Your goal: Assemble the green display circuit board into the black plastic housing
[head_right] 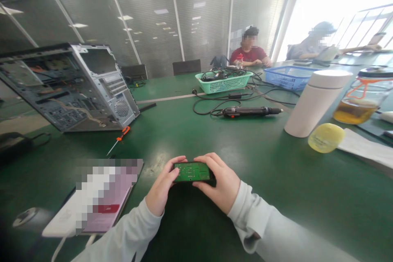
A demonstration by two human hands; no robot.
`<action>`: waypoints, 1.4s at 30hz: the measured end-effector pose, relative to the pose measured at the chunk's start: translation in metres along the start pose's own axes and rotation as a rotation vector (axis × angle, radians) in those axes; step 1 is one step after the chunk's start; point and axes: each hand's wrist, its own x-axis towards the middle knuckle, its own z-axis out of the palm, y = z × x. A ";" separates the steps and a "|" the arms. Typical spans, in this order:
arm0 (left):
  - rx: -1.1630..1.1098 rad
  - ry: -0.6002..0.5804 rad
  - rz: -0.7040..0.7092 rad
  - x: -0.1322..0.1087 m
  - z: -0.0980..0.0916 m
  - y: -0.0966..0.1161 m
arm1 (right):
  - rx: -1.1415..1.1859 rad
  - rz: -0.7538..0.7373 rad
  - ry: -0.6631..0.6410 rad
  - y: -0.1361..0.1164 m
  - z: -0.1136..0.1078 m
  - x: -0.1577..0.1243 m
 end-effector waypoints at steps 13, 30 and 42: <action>-0.170 0.001 -0.190 0.008 -0.003 -0.007 | 0.269 0.371 -0.009 -0.002 -0.008 0.002; -0.059 0.054 -0.123 0.006 0.004 -0.004 | 1.030 1.237 -0.328 -0.024 -0.017 0.015; -0.095 0.028 -0.074 0.005 -0.002 -0.002 | 0.432 0.346 -0.063 -0.001 -0.015 0.003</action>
